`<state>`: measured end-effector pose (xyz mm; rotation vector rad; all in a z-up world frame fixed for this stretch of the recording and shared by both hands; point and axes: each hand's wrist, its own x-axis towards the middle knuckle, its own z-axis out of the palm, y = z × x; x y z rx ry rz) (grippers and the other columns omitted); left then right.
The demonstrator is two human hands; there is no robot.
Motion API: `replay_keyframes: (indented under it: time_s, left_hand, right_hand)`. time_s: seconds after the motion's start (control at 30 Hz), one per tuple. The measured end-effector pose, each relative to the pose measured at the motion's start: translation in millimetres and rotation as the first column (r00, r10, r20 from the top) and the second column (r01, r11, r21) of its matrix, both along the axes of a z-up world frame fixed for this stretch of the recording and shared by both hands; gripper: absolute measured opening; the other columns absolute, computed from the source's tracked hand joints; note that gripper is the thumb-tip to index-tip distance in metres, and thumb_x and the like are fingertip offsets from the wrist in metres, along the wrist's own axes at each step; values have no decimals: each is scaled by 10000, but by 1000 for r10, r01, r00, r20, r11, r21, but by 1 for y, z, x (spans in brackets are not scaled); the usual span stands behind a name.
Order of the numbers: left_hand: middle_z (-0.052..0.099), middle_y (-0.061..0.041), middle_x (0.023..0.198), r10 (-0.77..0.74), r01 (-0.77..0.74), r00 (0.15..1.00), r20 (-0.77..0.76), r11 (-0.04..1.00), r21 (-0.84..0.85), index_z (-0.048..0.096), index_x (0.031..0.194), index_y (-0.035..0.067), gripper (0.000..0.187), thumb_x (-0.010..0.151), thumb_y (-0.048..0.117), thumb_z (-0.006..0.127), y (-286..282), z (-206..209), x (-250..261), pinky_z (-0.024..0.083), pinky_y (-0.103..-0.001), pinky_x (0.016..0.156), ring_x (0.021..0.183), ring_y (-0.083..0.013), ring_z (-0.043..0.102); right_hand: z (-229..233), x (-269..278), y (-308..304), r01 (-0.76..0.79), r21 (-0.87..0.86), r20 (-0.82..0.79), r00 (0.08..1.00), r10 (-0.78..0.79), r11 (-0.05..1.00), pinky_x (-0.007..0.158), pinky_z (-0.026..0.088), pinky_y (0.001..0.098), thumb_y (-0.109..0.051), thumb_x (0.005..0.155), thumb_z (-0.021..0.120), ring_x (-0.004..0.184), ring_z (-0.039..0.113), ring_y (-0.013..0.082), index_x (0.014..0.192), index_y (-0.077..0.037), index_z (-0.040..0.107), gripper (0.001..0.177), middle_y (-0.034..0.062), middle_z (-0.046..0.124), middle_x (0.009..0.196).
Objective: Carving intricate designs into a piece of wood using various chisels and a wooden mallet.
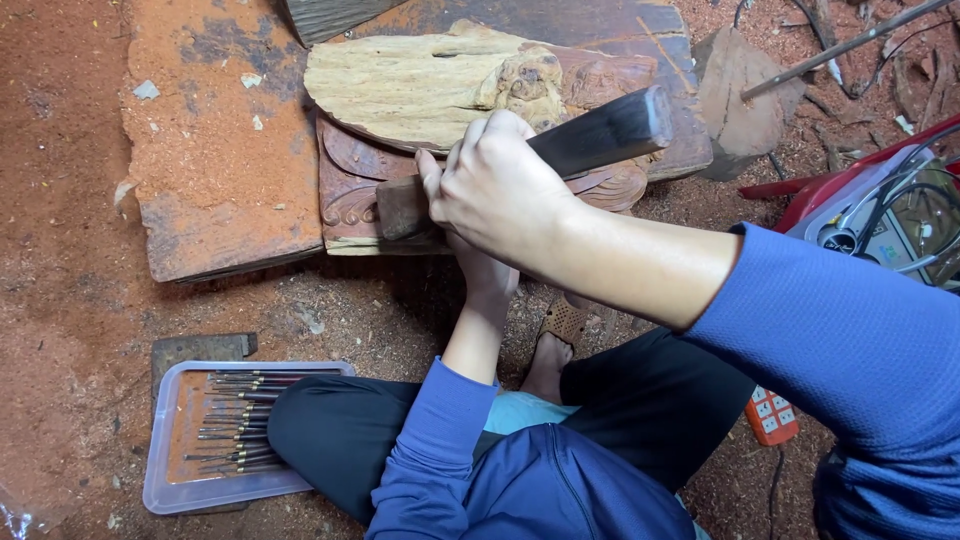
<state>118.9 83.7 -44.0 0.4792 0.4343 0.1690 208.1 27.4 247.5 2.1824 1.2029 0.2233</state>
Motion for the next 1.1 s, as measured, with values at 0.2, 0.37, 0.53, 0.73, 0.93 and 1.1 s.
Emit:
replay_keyframes:
  time_s: [0.2, 0.37, 0.53, 0.73, 0.93, 1.1]
  left_hand:
    - [663, -157, 897, 9, -10, 999, -32, 1000, -5, 460, 982, 95, 197, 964, 51, 652, -11, 16, 14, 461, -342, 530, 709, -191, 630]
    - [666, -149, 873, 9, -10, 998, -62, 1000, -17, 461, 950, 101, 209, 957, 56, 665, -49, 64, 53, 446, -330, 515, 691, -180, 625]
    - [668, -142, 849, 9, -11, 997, -78, 1000, -27, 462, 918, 107, 224, 949, 61, 679, -53, 67, 59, 430, -319, 499, 673, -169, 619]
    - [671, -132, 820, 25, -29, 995, -99, 999, -40, 463, 879, 114, 245, 940, 68, 696, -51, 68, 63, 412, -305, 480, 652, -155, 612]
    - [673, -122, 791, 23, -29, 993, -112, 998, -55, 464, 841, 122, 268, 930, 74, 712, -55, 68, 58, 393, -291, 462, 630, -142, 605]
    - [620, -211, 1178, 112, -129, 985, -133, 984, -124, 494, 1029, 86, 336, 844, 36, 769, -12, 80, 25, 589, -689, 888, 1122, -342, 591]
  right_hand:
    - [3, -2, -6, 7, 44, 0, 1000, -7, 999, 486, 378, 481, -166, 903, 497, 600, 606, 416, 1140, -6, 707, 355, 215, 656, 656]
    - [13, -9, -7, -32, 13, -13, 999, 32, 999, 476, 391, 490, -160, 903, 508, 575, 598, 404, 1039, -8, 716, 291, 217, 652, 634]
    - [7, -7, -2, -25, 14, 2, 1000, 25, 1000, 461, 380, 505, -133, 879, 523, 546, 565, 425, 932, 26, 710, 251, 243, 612, 611]
    - [2, 0, -9, -19, 54, 22, 1000, 18, 998, 463, 382, 498, -139, 908, 501, 561, 579, 412, 988, -2, 698, 253, 213, 618, 614]
    - [8, 8, -34, 109, 69, -2, 994, -109, 992, 516, 471, 418, -313, 978, 533, 715, 673, 285, 1472, -168, 558, 515, 37, 733, 824]
    - [40, -26, -120, 83, 336, 33, 994, -100, 938, 524, 569, 366, -260, 947, 628, 699, 702, 222, 1470, -174, 577, 533, -50, 686, 865]
